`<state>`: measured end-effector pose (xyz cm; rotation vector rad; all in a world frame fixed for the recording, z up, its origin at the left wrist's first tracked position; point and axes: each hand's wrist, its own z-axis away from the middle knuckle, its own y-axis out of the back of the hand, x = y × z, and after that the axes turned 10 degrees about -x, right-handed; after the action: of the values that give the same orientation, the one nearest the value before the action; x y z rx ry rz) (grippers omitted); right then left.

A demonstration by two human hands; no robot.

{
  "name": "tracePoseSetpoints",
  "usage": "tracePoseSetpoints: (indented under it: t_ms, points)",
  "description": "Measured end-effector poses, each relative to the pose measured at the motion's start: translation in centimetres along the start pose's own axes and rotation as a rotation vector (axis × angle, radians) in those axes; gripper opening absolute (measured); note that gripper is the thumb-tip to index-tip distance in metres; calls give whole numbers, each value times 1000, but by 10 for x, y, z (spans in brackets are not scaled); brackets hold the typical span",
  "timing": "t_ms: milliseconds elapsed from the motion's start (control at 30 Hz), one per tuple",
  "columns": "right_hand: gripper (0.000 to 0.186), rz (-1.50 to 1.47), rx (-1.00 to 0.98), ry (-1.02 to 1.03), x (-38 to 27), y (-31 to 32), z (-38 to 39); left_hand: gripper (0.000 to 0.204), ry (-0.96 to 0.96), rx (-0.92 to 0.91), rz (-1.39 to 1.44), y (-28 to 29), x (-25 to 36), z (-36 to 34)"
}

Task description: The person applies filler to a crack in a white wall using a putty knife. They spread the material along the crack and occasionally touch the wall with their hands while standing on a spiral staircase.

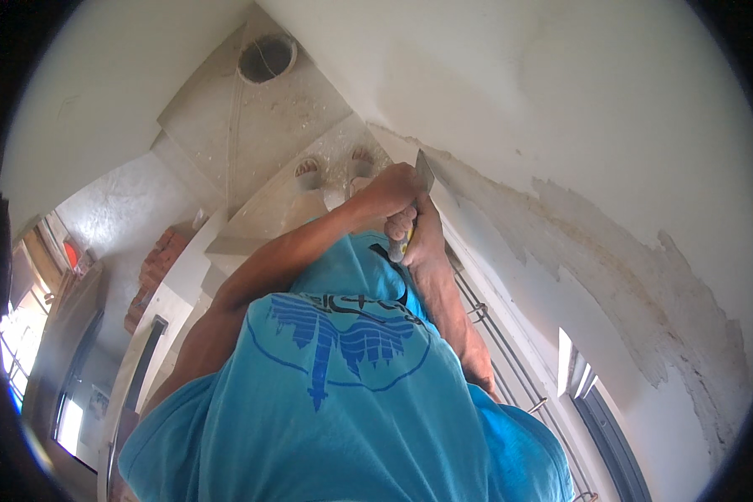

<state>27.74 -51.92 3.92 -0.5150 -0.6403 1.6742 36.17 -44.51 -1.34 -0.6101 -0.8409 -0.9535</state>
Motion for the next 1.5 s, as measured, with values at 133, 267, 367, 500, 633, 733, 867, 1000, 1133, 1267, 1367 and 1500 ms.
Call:
tracePoseSetpoints:
  t_ms: [133,267,367,500,633,733,867,1000,1133,1267,1367,1500]
  points:
    - [35,-43,-28,32,3,-6,19,40,-83,-2,-33,-4,10,7]
    - [35,-68,-57,16,1,-5,19,39,-106,-26,-60,-4,12,8]
    - [36,-83,-90,-12,0,2,17,38,-100,-39,-99,-1,15,7]
    - [39,-114,-62,-35,-2,3,14,37,-85,-5,-41,-4,11,4]
    - [42,-142,-96,-91,-8,11,6,34,-74,-1,-122,-1,10,-2]
    - [44,-138,-150,-118,-9,15,3,32,-26,7,-118,0,14,-2]
    - [44,-155,-189,-143,-12,24,-4,30,-24,-15,-104,2,12,-5]
    - [44,-227,-206,-171,-22,27,-6,27,-55,17,-88,-1,15,-11]
    - [45,-263,-207,-196,-30,24,-5,25,-8,23,-21,-1,18,-14]
    - [44,-336,-172,-232,-35,14,-7,25,5,25,104,0,11,-23]
    - [44,-379,-100,-234,-45,12,-23,22,-96,-50,-198,12,-5,-42]
    - [43,-304,-79,-224,-44,34,-75,23,-157,-122,-271,35,-42,-63]
